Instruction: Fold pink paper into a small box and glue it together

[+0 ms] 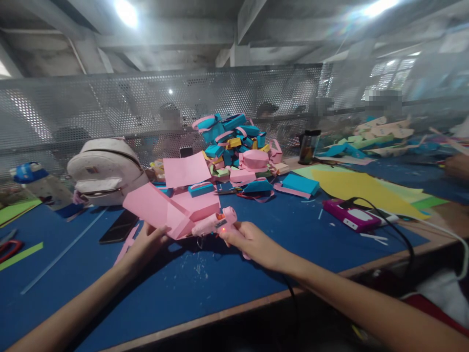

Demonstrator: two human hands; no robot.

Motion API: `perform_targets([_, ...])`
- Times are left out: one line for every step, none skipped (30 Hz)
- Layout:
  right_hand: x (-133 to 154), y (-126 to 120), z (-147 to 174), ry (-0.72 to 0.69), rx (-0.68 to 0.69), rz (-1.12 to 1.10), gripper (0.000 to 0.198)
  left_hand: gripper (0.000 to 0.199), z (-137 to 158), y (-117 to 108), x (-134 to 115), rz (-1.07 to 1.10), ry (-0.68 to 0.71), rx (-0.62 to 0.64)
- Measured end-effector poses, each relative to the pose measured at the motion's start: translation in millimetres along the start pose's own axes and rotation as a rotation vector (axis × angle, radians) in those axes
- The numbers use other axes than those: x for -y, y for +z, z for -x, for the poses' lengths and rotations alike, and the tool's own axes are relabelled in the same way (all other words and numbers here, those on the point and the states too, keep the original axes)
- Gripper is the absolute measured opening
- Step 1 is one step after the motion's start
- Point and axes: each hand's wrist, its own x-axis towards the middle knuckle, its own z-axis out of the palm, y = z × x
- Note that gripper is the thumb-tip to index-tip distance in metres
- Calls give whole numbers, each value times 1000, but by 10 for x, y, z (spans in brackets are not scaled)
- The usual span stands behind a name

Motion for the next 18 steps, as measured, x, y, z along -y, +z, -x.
perform_targets([-3,-4,2,6,-3,1,47,61,-2,0,3,8,1,-4])
perform_targets([-7,-9,5,13,-8,1,47,61,-3,1,5,15,2,-6])
perform_targets([-12,-12,7,19,-11,-1,47,60,-2,3,5,16,3,-12])
perform_targets([-19,-16,9,22,-13,-4,47,60,-1,5,2,11,4,-13])
perform_targets([-26,-20,10,23,-13,-8,47,59,2,8,-2,2,5,-15])
perform_targets([-33,-24,12,23,-13,-9,48,58,5,10,-6,-6,7,-17])
perform_targets([-40,-29,14,21,-15,-7,48,58,8,11,-11,-11,8,-18])
perform_targets([-44,-33,16,22,-18,-2,49,58,11,12,-15,-10,8,-17])
perform_targets([-47,-38,19,24,-22,4,49,58,12,12,-18,-3,7,-14])
perform_targets([-47,-42,22,27,-26,8,50,58,13,13,-19,7,6,-8])
perform_targets([-44,-46,26,28,-29,11,50,58,11,12,-18,17,7,-5])
perform_targets([-38,-49,31,29,-29,12,50,59,9,12,-16,25,10,-1])
perform_targets([-30,-51,37,30,-29,11,51,59,5,12,-13,29,12,-1])
perform_targets([-20,-52,43,32,-30,9,51,59,1,12,-10,26,13,-4])
perform_targets([-9,-53,50,33,-33,8,52,59,-3,13,-6,20,13,-12])
perform_targets([3,-54,57,38,-37,8,52,59,-6,13,-4,11,11,-19])
perform_targets([14,-55,63,43,-43,9,53,59,-8,14,-3,3,8,-25])
perform_targets([24,-58,70,48,-48,12,54,59,-9,15,-2,-1,5,-28])
